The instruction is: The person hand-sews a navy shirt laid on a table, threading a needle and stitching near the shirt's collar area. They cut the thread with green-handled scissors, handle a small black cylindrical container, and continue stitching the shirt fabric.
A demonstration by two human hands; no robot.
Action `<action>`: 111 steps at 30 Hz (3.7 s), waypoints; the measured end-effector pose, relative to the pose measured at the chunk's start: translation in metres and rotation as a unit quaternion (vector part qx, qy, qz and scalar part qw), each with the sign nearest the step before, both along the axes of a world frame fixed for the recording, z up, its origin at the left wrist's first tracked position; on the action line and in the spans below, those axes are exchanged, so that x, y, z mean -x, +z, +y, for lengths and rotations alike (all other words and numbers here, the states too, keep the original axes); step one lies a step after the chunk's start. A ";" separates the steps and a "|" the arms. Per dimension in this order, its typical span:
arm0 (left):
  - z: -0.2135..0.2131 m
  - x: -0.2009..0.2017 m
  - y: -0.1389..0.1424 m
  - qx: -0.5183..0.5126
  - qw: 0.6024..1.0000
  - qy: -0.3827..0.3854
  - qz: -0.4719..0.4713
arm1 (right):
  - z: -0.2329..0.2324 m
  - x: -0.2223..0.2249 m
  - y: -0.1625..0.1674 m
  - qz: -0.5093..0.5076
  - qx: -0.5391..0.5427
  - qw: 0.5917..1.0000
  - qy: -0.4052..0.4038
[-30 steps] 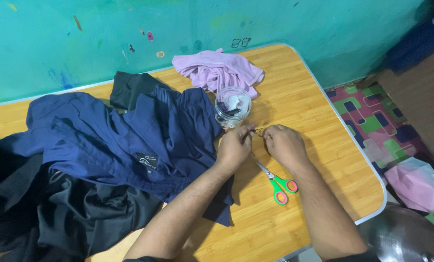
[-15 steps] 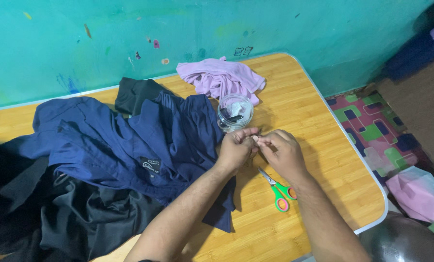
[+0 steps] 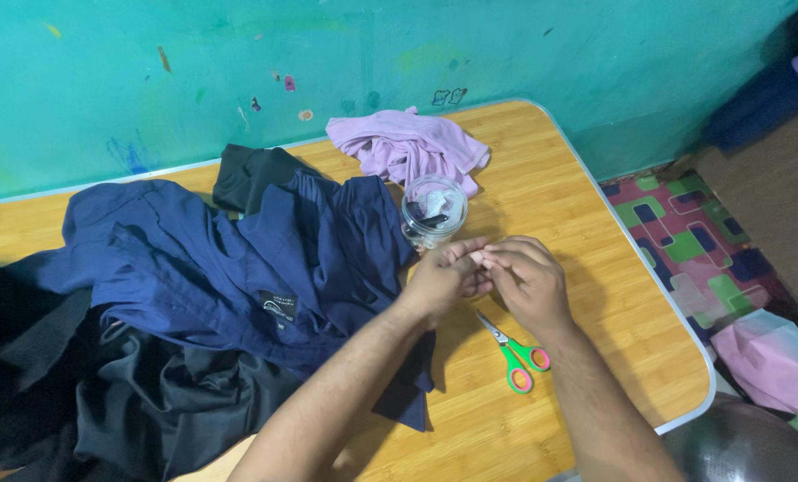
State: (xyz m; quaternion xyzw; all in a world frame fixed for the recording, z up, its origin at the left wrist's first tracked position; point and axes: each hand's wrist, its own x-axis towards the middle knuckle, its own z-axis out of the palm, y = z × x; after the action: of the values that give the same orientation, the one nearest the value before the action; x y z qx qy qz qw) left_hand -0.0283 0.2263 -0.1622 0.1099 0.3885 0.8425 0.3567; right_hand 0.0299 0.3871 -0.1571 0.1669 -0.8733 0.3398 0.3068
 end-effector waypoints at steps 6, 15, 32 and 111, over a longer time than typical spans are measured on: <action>0.017 -0.022 -0.004 -0.086 0.986 0.145 0.003 | -0.024 -0.015 0.006 0.031 -0.077 0.996 0.017; 0.010 -0.054 0.010 0.007 0.970 0.096 0.223 | -0.032 -0.015 -0.008 -0.005 0.016 0.998 0.061; 0.013 -0.026 -0.006 -0.094 0.993 0.055 -0.049 | -0.009 -0.013 0.004 0.092 0.087 0.991 -0.035; -0.099 0.015 0.062 0.487 0.676 0.274 0.481 | 0.016 -0.011 0.035 -0.128 -0.290 0.934 -0.162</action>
State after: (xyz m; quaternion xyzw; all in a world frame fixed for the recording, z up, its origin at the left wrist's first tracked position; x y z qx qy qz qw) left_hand -0.0435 0.1276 -0.0997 0.1992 0.8743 0.4252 -0.1232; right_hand 0.0410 0.4030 -0.1217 0.0600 -0.9809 0.0356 0.1816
